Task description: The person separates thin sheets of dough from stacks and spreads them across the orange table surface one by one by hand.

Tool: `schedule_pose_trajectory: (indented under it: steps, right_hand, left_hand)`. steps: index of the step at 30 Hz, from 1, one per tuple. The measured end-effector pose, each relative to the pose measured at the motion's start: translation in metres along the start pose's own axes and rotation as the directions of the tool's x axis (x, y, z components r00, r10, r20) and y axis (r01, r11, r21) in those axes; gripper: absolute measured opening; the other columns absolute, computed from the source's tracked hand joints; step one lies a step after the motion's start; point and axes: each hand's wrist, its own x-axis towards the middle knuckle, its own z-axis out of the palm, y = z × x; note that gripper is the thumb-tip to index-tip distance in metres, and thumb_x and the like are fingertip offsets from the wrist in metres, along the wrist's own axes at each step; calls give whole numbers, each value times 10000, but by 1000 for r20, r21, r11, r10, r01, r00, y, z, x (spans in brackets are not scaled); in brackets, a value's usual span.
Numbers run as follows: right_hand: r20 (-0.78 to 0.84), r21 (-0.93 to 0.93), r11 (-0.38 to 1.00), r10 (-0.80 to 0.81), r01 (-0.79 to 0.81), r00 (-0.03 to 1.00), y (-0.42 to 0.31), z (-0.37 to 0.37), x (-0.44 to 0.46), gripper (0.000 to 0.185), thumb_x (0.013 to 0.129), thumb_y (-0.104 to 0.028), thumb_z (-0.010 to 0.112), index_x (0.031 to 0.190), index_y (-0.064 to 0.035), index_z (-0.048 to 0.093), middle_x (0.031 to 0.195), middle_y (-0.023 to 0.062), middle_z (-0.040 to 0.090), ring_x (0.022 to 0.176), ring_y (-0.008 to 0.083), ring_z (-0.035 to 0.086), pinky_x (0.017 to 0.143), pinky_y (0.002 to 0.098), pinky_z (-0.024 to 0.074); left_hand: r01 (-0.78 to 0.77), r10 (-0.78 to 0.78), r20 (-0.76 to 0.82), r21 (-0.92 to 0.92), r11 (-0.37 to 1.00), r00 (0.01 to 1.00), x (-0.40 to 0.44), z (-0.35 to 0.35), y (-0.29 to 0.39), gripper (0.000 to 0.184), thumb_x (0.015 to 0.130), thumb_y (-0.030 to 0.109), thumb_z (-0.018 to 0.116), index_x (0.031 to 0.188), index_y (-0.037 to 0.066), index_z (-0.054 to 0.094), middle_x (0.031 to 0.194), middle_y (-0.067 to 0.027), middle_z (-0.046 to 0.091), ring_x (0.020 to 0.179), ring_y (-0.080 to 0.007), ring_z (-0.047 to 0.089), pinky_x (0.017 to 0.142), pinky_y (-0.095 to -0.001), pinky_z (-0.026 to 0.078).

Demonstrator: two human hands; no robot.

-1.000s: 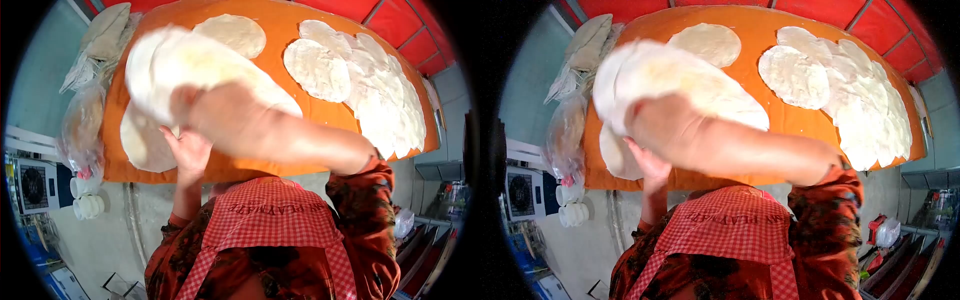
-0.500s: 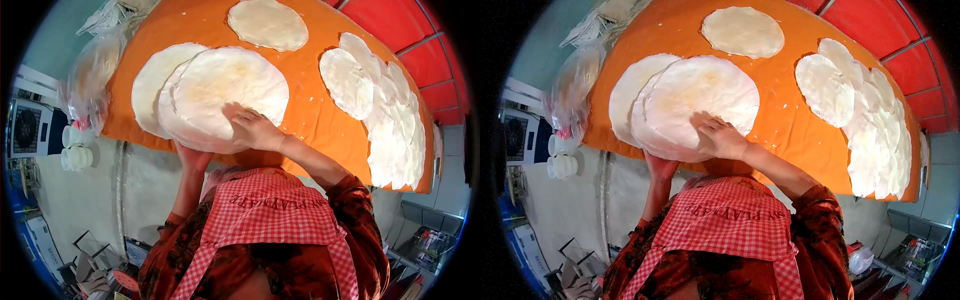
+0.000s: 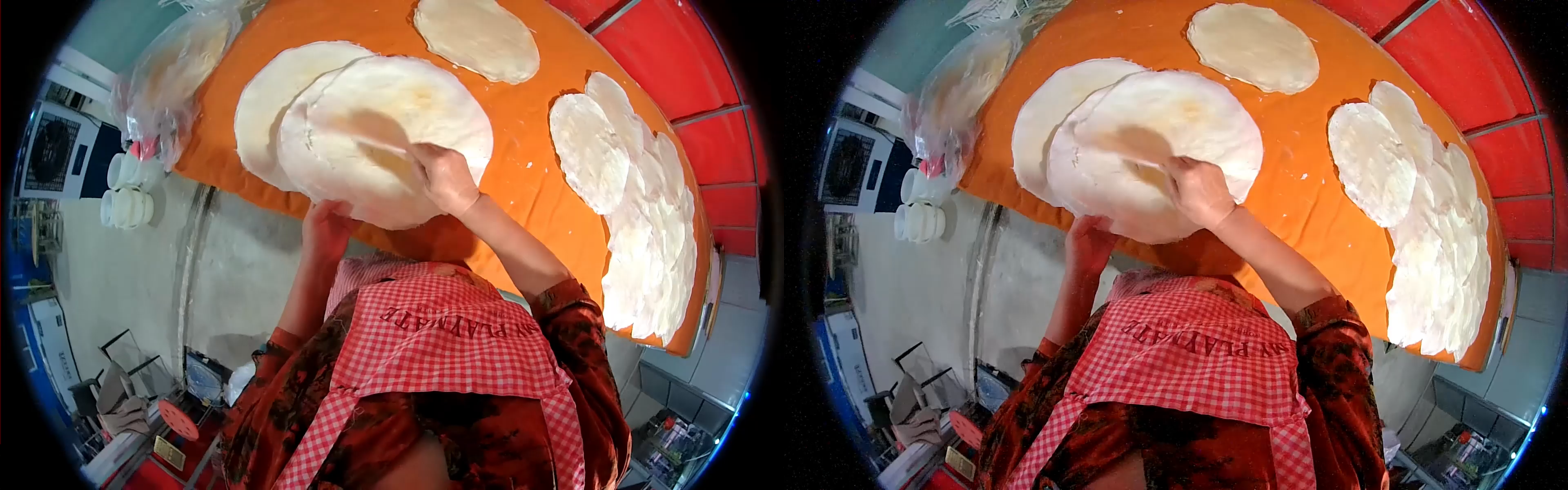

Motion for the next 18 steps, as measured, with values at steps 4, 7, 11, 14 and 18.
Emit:
schedule_pose_trajectory:
  steps: [4,7,11,14,18]
  right_hand:
    - [67,-31,994,-106,108,992,-30,10,9,147,810,-145,623,813,-25,539,783,187,598,726,379,601,618,445,483]
    - [53,-78,996,-31,35,998,-32,35,0,138,791,-159,589,838,-37,545,783,177,616,716,360,625,618,433,518]
    - [75,-135,989,-51,61,996,-16,43,-11,106,785,-121,604,834,-38,560,771,164,614,728,347,617,621,434,509]
    - [123,-214,974,-48,73,991,-6,46,-22,117,775,-110,610,858,-36,574,771,150,617,729,331,619,628,420,517]
    - [148,-236,958,-131,164,980,0,36,-37,238,787,-186,631,961,-25,610,835,131,634,785,315,625,677,412,526]
  left_hand:
    - [-76,72,59,74,994,996,2,9,1,446,857,122,525,1294,68,453,1202,-76,570,1060,-229,579,813,-389,510]
    - [-52,48,52,71,996,998,3,25,4,442,864,110,521,1298,65,450,1196,-74,573,1063,-230,579,807,-376,515]
    - [-37,36,-19,-92,995,999,-2,46,7,445,857,70,518,1298,65,458,1204,-81,570,1063,-239,584,806,-374,523]
    - [-77,78,-91,8,997,993,-1,44,3,456,841,41,534,1291,65,467,1201,-88,571,1068,-243,584,813,-380,525]
    - [-71,79,-191,50,996,978,5,33,-2,433,813,-1,546,1238,56,491,1112,-79,587,1000,-233,593,774,-366,529]
